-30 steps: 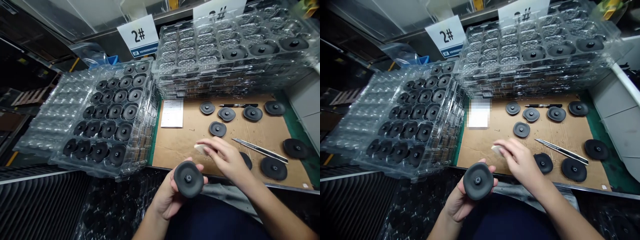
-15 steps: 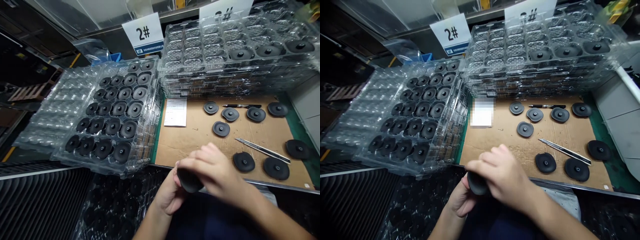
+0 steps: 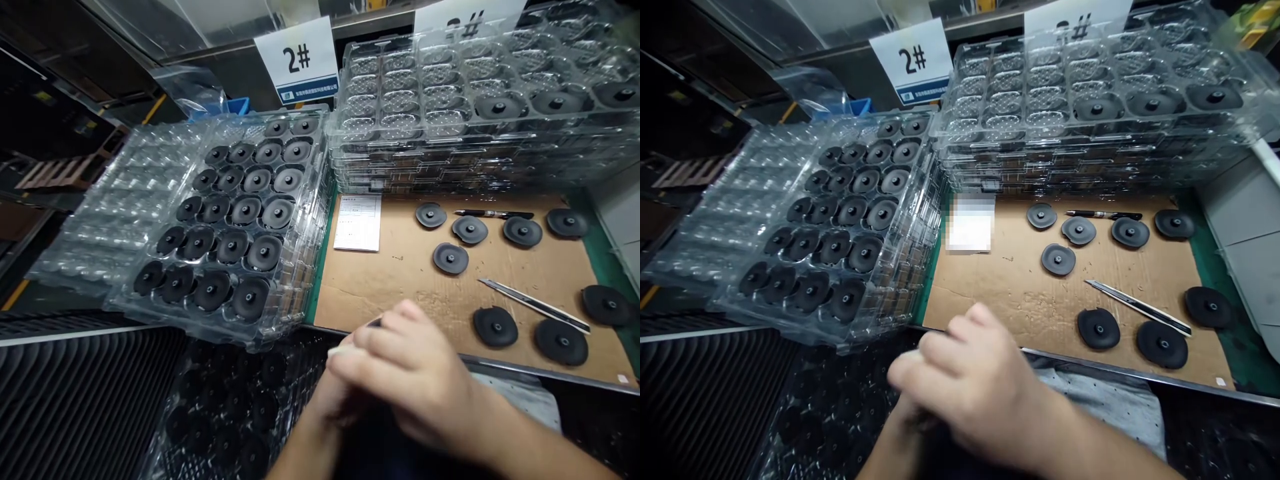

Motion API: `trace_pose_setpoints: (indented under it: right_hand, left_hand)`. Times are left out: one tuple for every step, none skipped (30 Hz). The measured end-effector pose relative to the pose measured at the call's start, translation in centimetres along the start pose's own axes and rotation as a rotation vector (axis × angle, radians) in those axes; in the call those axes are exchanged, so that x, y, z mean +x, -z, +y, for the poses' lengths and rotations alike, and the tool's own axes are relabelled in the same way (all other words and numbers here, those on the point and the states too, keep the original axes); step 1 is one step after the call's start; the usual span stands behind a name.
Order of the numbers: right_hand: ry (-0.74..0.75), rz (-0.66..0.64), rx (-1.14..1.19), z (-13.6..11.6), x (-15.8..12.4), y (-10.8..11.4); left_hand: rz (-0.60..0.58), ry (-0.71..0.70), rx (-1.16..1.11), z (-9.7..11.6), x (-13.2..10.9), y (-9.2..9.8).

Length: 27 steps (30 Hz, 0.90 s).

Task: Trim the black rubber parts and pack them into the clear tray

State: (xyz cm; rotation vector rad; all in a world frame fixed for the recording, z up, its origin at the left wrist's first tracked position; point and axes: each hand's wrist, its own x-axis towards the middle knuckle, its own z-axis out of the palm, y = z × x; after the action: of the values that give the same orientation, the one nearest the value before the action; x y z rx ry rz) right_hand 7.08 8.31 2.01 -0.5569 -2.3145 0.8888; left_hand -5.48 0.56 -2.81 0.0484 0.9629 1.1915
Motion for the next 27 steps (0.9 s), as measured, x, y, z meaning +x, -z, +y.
trace_pose_setpoints:
  right_hand:
    - [-0.036,0.023,0.017,0.8,-0.2,0.0]
    - [-0.128,0.063,0.019,1.9,-0.6,-0.2]
    - [-0.252,0.101,0.014,3.2,-1.2,-0.4]
    - [-0.386,0.128,0.006,4.6,-2.1,-0.8]
    - [-0.502,0.137,0.003,5.9,-3.2,-1.3]
    - [-0.589,0.133,0.006,7.1,-4.3,-1.9]
    - [-0.640,0.121,0.016,8.0,-5.4,-2.5]
    - [-0.664,0.111,0.029,8.6,-6.4,-3.1]
    - [-0.673,0.113,0.039,8.8,-7.0,-3.6]
    - [-0.680,0.128,0.042,8.6,-7.3,-3.8]
    - [-0.692,0.154,0.037,8.0,-7.3,-3.7]
    - [-0.706,0.192,0.028,7.2,-6.8,-3.5]
    - [-0.701,0.235,0.020,6.0,-6.0,-3.0]
    - [-0.665,0.272,0.011,4.7,-5.1,-2.5]
    - [-0.587,0.295,0.005,3.4,-4.1,-2.0]
    - [-0.466,0.299,0.003,2.1,-3.2,-1.6]
    - [-0.348,0.291,0.004,1.0,-2.4,-1.4]
    - [-0.250,0.266,0.020,0.1,-1.7,-1.2]
    - [-0.185,0.229,0.050,-0.5,-1.3,-1.2]
    - [-0.158,0.184,0.086,-0.7,-1.0,-1.2]
    - [-0.155,0.139,0.112,-0.8,-0.7,-1.2]
    - [-0.167,0.104,0.119,-0.6,-0.5,-1.3]
    - [-0.180,0.095,0.098,-0.4,-0.3,-1.3]
    - [-0.187,0.125,0.056,-0.2,-0.2,-1.3]
    - [-0.183,0.165,0.016,0.1,-0.3,-1.4]
    - [-0.160,0.196,-0.002,0.2,-0.4,-1.3]
    - [-0.124,0.207,0.011,0.2,-0.8,-1.3]
  left_hand:
    - [-0.016,0.002,-0.008,0.0,0.0,0.1]
    - [-0.045,0.022,-0.013,0.1,0.1,0.2]
    - [-0.075,0.045,-0.024,0.3,0.1,0.4]
    - [-0.102,0.064,-0.041,0.4,0.0,0.6]
    - [-0.129,0.082,-0.064,0.6,0.0,0.7]
    - [-0.155,0.096,-0.087,0.8,0.0,0.8]
    - [-0.176,0.104,-0.109,0.9,0.0,0.9]
    - [-0.188,0.108,-0.125,1.0,0.0,0.9]
    - [-0.193,0.110,-0.134,1.0,0.1,0.9]
    - [-0.193,0.111,-0.139,1.0,0.2,0.9]
    - [-0.191,0.110,-0.138,1.0,0.3,0.8]
    - [-0.184,0.107,-0.134,0.9,0.4,0.7]
    - [-0.171,0.096,-0.127,0.9,0.5,0.6]
    - [-0.153,0.077,-0.112,0.9,0.6,0.5]
    - [-0.131,0.055,-0.093,0.9,0.7,0.4]
    - [-0.105,0.033,-0.071,1.0,0.7,0.3]
    - [-0.085,0.013,-0.050,1.1,0.8,0.2]
    - [-0.073,-0.003,-0.036,1.2,0.8,0.1]
    - [-0.067,-0.018,-0.032,1.4,0.9,0.0]
    - [-0.062,-0.033,-0.036,1.5,0.9,-0.1]
    - [-0.053,-0.047,-0.041,1.5,0.9,-0.3]
    - [-0.047,-0.056,-0.041,1.5,0.9,-0.5]
    - [-0.041,-0.058,-0.030,1.4,0.9,-0.8]
    - [-0.034,-0.054,-0.013,1.3,0.8,-1.1]
    - [-0.028,-0.047,0.002,1.2,0.8,-1.3]
    - [-0.028,-0.041,0.010,1.2,0.7,-1.5]
    - [-0.035,-0.037,0.008,1.2,0.7,-1.6]
